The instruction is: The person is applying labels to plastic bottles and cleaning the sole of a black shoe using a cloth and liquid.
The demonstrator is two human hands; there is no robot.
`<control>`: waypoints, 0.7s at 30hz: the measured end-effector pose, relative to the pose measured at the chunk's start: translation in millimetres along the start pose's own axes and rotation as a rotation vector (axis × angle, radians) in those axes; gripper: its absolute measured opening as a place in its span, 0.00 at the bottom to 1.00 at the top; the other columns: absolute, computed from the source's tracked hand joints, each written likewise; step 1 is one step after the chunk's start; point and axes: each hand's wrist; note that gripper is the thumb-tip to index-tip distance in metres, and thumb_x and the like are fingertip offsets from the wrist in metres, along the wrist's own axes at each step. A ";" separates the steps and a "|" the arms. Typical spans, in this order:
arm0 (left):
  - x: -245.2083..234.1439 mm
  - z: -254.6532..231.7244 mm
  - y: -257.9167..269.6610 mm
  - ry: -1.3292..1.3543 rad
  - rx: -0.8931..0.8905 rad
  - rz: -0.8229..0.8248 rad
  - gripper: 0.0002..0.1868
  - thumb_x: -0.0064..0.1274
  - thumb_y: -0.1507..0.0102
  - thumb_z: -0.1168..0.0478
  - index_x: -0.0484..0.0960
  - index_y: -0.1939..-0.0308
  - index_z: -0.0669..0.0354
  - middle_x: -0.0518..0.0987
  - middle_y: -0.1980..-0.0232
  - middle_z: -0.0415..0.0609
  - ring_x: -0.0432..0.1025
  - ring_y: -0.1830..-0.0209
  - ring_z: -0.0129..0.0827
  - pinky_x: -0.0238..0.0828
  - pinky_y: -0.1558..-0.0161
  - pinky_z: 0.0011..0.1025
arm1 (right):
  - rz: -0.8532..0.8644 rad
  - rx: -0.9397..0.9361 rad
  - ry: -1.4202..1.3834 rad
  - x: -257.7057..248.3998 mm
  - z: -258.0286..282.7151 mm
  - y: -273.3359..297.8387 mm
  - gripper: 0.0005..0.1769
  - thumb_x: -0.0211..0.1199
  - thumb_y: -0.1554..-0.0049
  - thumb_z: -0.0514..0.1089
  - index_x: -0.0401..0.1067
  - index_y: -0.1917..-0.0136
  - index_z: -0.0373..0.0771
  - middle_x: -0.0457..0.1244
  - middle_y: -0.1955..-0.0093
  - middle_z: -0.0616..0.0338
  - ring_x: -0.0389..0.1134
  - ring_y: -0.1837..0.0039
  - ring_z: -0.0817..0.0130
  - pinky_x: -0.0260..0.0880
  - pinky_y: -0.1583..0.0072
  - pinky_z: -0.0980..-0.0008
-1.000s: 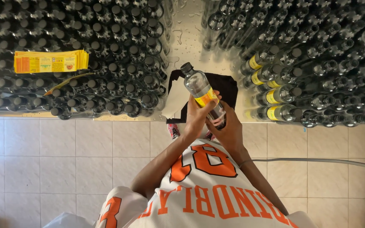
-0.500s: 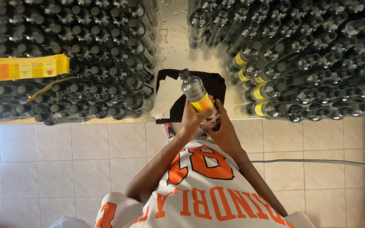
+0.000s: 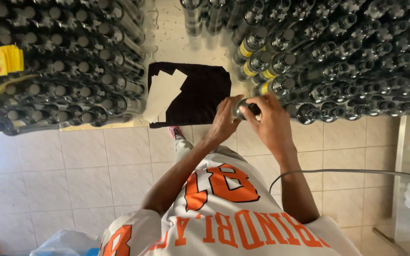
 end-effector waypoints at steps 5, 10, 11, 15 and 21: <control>5.7 2.0 -28.3 0.049 -0.031 0.056 0.57 0.75 0.44 0.69 0.60 0.14 0.50 0.66 0.24 0.59 0.62 0.23 0.64 0.56 0.22 0.60 | -0.001 0.002 -0.045 5.0 -25.4 -20.7 0.16 0.78 0.37 0.59 0.80 0.43 0.51 0.65 0.45 0.67 0.78 0.56 0.60 0.81 0.57 0.61; -27.3 -6.8 -16.4 0.091 -0.067 -0.023 0.58 0.74 0.40 0.67 0.55 0.11 0.51 0.59 0.20 0.65 0.55 0.18 0.71 0.51 0.20 0.66 | 0.024 0.072 -0.026 31.0 -53.6 -41.6 0.18 0.77 0.36 0.58 0.79 0.41 0.47 0.63 0.42 0.64 0.79 0.54 0.54 0.82 0.53 0.53; -33.5 -4.1 -5.4 0.134 -0.122 -0.047 0.55 0.71 0.38 0.66 0.56 0.11 0.50 0.60 0.21 0.65 0.56 0.18 0.71 0.55 0.21 0.64 | 0.000 0.060 -0.008 31.8 -58.0 -43.7 0.17 0.78 0.36 0.57 0.80 0.42 0.46 0.63 0.43 0.61 0.78 0.55 0.52 0.81 0.54 0.53; -61.0 8.5 32.4 0.236 -0.322 -0.071 0.49 0.68 0.36 0.66 0.59 0.14 0.55 0.66 0.27 0.65 0.68 0.26 0.64 0.72 0.28 0.53 | -0.080 0.041 0.103 32.4 -60.2 -50.1 0.17 0.81 0.39 0.53 0.81 0.42 0.45 0.63 0.44 0.57 0.78 0.56 0.45 0.81 0.54 0.50; -103.9 35.4 74.3 0.425 -0.425 0.052 0.37 0.65 0.33 0.57 0.71 0.20 0.51 0.82 0.37 0.57 0.81 0.37 0.49 0.81 0.38 0.44 | -0.123 0.112 0.297 31.2 -40.4 -50.2 0.18 0.81 0.39 0.53 0.80 0.42 0.47 0.63 0.42 0.56 0.77 0.52 0.43 0.81 0.54 0.47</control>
Point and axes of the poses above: each hand's wrist, its own y-axis away from the middle knuckle, its own x-axis out of the palm, z = x × y
